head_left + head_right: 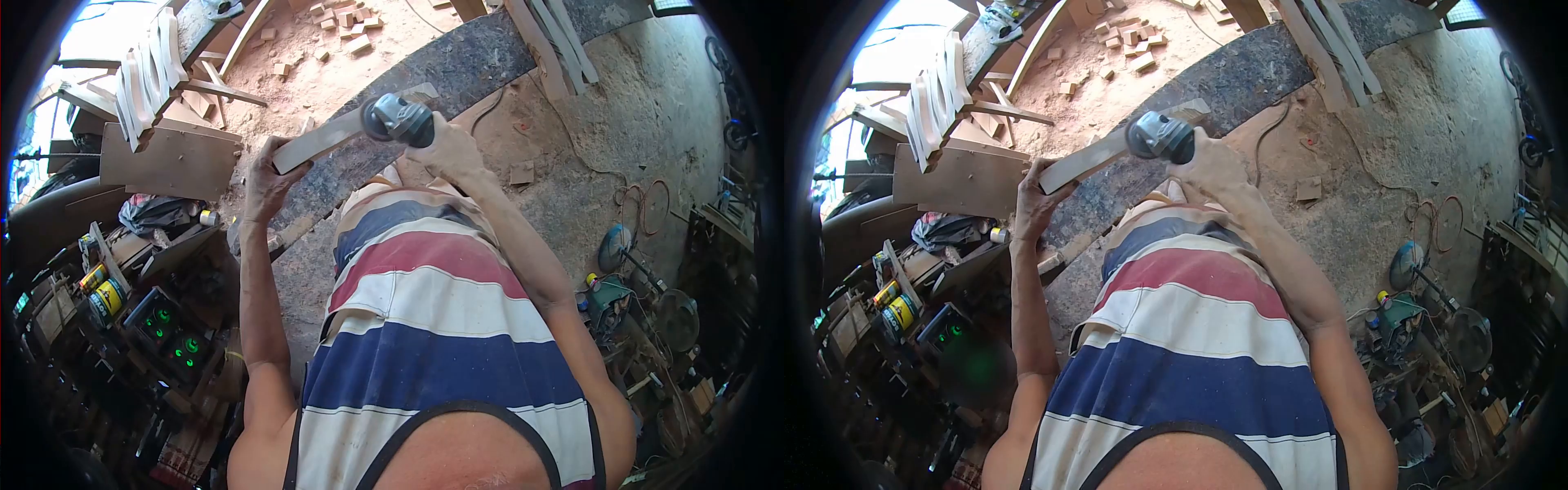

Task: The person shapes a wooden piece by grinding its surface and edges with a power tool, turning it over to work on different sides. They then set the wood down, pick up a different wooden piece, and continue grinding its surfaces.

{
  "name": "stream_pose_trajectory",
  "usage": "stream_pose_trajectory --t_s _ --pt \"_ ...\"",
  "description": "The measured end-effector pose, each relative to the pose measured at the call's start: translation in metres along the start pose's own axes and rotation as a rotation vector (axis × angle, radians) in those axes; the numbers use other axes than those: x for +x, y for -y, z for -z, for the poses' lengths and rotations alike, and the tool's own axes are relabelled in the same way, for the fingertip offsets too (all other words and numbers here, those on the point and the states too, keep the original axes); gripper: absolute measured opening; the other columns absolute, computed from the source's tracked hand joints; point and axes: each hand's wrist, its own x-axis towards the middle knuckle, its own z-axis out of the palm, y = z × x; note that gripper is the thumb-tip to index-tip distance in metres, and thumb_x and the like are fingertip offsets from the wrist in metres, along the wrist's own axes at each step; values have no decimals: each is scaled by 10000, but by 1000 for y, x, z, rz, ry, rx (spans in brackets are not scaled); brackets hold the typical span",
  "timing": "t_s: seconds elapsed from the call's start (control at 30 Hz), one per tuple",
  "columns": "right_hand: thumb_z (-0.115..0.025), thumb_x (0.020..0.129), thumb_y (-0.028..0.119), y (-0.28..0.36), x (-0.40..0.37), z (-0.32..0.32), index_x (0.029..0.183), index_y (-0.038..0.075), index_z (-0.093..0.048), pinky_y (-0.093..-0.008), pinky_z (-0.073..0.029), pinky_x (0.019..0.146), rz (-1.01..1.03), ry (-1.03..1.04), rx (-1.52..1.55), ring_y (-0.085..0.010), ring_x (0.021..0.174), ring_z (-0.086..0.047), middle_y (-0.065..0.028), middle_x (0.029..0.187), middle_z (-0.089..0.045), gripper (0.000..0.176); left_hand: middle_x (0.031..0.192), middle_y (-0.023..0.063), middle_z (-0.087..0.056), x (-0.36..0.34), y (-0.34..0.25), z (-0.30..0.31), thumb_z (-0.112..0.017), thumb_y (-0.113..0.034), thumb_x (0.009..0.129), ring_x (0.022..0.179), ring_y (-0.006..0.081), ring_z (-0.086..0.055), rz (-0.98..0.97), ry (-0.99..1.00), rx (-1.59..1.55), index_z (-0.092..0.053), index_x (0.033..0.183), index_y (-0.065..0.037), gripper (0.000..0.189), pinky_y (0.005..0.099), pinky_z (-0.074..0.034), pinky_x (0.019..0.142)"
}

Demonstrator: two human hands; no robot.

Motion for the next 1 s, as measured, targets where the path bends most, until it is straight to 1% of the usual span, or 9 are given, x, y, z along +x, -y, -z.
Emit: stream_pose_trajectory --t_s 0.27,0.4,0.6,0.7,0.73,0.8,0.83,0.93,1.0 --pt "-865 795 502 -49 26 -6 1261 -6 -677 -532 -621 969 -42 -68 82 -472 1072 -788 -305 1092 -797 715 1134 27 -768 4 8 2 -949 -125 876 1051 104 -703 -2 2 -22 -709 1281 -37 479 280 -571 940" --pt "-881 784 515 -5 1 -1 1260 -16 -674 -525 -615 975 15 2 37 -481 1061 -786 -310 1082 -792 742 1137 27 -768 3 3 3 -946 -120 880 1051 103 -703 24 15 -3 -706 1286 -34 478 279 -570 942" --pt "-854 795 573 -28 25 -2 1323 -43 -638 -539 -621 986 5 13 -17 -476 1122 -781 -324 1164 -785 840 1149 41 -773 2 11 3 -943 -118 888 1044 113 -711 17 8 -16 -702 1291 -25 478 282 -581 932" --pt "-854 798 567 -55 34 15 1306 -53 -663 -524 -618 1000 -140 -44 -79 -466 1137 -781 -331 1176 -785 824 1166 46 -780 4 65 6 -963 -136 883 1037 133 -736 51 -37 -72 -702 1299 -32 503 304 -617 917" --pt "-851 804 553 -52 29 25 1295 -24 -710 -507 -609 1016 -228 -70 -126 -436 1157 -782 -306 1195 -796 771 1167 49 -781 4 93 5 -960 -174 894 1033 141 -744 135 -23 -223 -702 1304 -37 503 318 -631 907" --pt "-854 809 522 -79 22 23 1281 -2 -743 -486 -603 1016 -186 -195 24 -414 1151 -789 -276 1191 -808 713 1168 53 -785 4 155 -4 -954 -250 917 1025 157 -761 306 6 -528 -703 1313 -48 510 346 -660 887" --pt "-855 812 506 -94 19 22 1273 9 -760 -475 -600 1016 -164 -255 97 -402 1148 -793 -261 1188 -814 685 1177 53 -784 2 178 -11 -940 -292 931 1036 163 -766 369 36 -553 -703 1320 -54 513 359 -668 880" --pt "-854 842 449 -125 2 20 1185 8 -799 -435 -604 866 -154 -344 207 -316 972 -809 -198 1051 -826 561 1210 59 -785 -7 227 -35 -863 -437 992 1102 179 -774 534 107 -585 -701 1367 -74 547 378 -680 852" --pt "-868 843 413 -135 -12 20 1132 6 -804 -400 -587 814 -243 -329 237 -247 886 -784 -137 966 -812 503 1223 45 -775 -10 240 -40 -855 -418 1004 1115 178 -759 524 119 -543 -694 1410 -91 545 391 -682 881"
